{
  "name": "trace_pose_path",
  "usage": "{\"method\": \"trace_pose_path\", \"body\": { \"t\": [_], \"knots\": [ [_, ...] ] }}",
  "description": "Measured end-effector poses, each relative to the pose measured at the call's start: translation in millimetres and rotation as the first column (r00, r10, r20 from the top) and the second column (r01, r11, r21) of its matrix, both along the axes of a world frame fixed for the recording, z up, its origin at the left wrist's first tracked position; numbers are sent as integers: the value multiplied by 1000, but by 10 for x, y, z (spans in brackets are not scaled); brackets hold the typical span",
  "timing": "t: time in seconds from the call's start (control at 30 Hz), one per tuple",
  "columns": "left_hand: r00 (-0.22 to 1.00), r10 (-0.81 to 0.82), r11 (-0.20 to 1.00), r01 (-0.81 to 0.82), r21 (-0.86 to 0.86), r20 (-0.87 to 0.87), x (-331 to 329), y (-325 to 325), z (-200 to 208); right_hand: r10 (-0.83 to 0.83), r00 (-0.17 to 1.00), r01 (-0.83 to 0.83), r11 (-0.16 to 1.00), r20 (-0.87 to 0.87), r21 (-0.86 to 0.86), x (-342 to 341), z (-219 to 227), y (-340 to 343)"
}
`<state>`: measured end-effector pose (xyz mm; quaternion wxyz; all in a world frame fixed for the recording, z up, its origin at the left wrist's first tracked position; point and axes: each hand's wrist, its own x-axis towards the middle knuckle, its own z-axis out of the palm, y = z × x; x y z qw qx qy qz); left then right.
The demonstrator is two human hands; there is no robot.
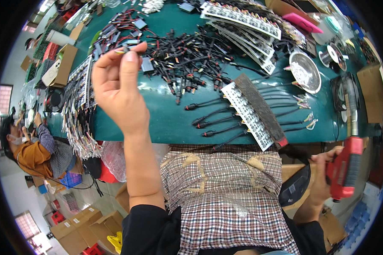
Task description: The person solders wire harnesses onto circuit boards using a soldering gun.
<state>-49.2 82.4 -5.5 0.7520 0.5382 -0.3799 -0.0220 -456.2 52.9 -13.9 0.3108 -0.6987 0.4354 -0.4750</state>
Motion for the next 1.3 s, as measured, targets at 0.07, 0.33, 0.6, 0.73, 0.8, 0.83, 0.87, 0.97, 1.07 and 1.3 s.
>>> {"method": "trace_pose_path", "body": {
  "t": [0.07, 0.33, 0.6, 0.73, 0.8, 0.83, 0.87, 0.97, 1.07, 1.3],
  "knots": [
    [998, -57, 997, 57, 44, -9, -203, 69, 85, -22, 999, 22, 1000, 28, -2, -86, 273, -15],
    [753, -554, 556, 652, 515, -354, -1408, 403, -318, 78, 986, -131, 908, 147, 397, 143, 82, 173],
    [656, -510, 469, 754, 460, -556, -1624, 550, -492, 323, 946, -293, 817, 26, 497, 530, -101, 261],
    [675, -561, 455, 735, 504, -478, -1653, 575, -492, 213, 957, -286, 796, 195, 534, 589, -212, 305],
    [681, -561, 449, 728, 518, -471, -1672, 574, -467, 213, 951, -305, 769, 225, 561, 593, -237, 315],
    [729, -582, 484, 666, 567, -360, -1681, 563, -425, 209, 949, -309, 767, 236, 562, 593, -248, 322],
    [765, -596, 522, 600, 606, -244, -1687, 561, -401, 206, 947, -313, 765, 246, 564, 592, -256, 330],
    [757, -648, 557, 552, 621, -91, -1650, 596, -405, 219, 948, -313, 767, 230, 559, 572, -273, 344],
    [789, -614, 640, 518, 568, -27, -1690, 581, -444, 258, 942, -334, 774, 214, 539, 548, -277, 337],
    [704, -604, 529, 704, 473, -373, -1683, 650, -561, 269, 920, -380, 791, 285, 479, 563, -288, 355]
  ]
}}
